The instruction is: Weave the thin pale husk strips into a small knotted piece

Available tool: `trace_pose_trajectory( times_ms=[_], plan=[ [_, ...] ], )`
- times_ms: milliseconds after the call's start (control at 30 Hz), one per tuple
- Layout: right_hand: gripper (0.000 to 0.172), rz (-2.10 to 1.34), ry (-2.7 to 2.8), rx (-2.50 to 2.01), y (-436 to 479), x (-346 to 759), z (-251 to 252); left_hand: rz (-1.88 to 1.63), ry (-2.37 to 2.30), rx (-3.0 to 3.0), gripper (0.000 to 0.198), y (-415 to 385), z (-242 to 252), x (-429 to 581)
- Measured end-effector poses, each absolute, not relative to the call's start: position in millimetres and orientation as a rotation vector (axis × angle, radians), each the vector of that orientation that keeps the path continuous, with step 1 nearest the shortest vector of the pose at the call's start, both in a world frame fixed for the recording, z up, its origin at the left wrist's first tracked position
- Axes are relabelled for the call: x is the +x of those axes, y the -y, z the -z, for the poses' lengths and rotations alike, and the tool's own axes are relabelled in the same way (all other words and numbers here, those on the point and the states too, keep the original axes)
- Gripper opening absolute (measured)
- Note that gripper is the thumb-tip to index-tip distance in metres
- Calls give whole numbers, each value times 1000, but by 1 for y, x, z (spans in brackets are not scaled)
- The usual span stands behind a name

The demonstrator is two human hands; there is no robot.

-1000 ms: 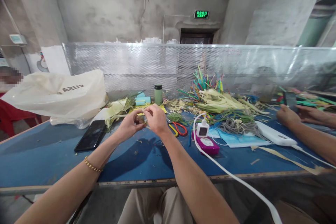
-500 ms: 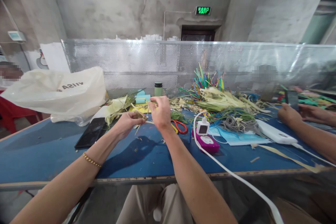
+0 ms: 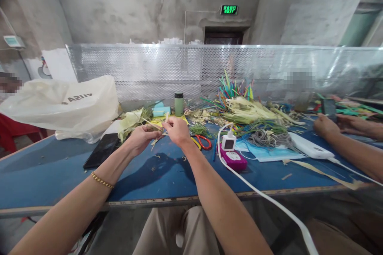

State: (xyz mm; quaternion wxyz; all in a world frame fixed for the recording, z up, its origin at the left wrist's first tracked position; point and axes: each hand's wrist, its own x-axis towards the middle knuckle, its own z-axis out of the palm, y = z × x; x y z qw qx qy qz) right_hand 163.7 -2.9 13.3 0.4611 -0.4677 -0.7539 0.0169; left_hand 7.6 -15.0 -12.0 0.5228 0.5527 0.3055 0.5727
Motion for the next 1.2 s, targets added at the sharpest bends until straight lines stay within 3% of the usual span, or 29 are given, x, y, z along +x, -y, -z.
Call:
trace_pose_trajectory(
  times_ms=[133, 200, 300, 400, 500, 733, 1200],
  plan=[
    [23, 369, 1593, -1115, 13, 165, -18, -1510, -779, 1144, 22, 10, 13, 4],
    [24, 332, 1610, -1070, 19, 159, -17, -1574, -815, 1078, 22, 8, 12, 1],
    [15, -258, 1815, -1066, 23, 144, -9, -1610, -890, 1041, 24, 7, 12, -2],
    [8, -970, 1589, -1075, 23, 130, -1, -1597, -934, 1016, 26, 8, 13, -2],
    [16, -1221, 1405, -925, 21, 125, 4, -1493, -839, 1054, 25, 8, 15, 0],
    [15, -1089, 1399, -896, 12, 130, 6, -1348, -681, 1114, 27, 7, 15, -4],
    [13, -1073, 1472, -912, 16, 129, 5, -1509, -849, 1155, 23, 8, 18, 0]
  ],
)
